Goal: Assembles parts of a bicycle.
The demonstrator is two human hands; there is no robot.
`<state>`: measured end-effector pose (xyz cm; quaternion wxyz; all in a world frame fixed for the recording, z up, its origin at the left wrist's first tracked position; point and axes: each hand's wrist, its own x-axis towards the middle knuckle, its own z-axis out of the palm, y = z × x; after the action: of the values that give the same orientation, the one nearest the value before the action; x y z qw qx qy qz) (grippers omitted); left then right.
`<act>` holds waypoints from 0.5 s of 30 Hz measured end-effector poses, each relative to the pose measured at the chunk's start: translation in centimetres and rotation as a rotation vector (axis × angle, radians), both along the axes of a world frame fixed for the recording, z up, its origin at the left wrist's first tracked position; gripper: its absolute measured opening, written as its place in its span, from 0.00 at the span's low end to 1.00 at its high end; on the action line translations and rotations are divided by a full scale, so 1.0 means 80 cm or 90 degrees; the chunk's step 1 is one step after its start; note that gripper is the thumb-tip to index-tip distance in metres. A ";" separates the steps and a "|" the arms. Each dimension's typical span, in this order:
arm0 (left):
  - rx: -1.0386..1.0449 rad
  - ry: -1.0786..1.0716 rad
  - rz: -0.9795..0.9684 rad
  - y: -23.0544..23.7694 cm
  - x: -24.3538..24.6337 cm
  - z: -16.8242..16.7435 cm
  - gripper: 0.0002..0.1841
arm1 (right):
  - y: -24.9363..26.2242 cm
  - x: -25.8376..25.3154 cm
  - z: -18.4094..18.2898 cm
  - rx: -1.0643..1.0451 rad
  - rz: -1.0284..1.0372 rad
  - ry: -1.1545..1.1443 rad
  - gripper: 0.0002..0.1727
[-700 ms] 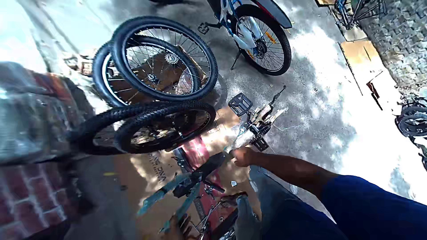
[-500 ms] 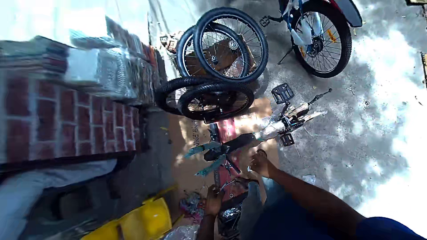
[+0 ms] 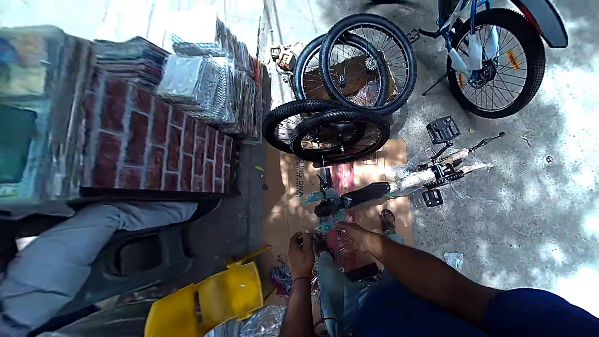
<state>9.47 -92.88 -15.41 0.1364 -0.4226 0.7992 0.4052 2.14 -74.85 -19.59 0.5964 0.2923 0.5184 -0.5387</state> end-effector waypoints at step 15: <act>-0.232 0.109 -0.758 -0.101 -0.151 -0.063 0.19 | -0.139 -0.016 -0.065 0.259 -0.506 -0.123 0.26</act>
<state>-2.61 -100.93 -20.47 0.1998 0.1123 0.9618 0.1499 0.90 -85.97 -24.81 0.3192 0.6286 0.4033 -0.5834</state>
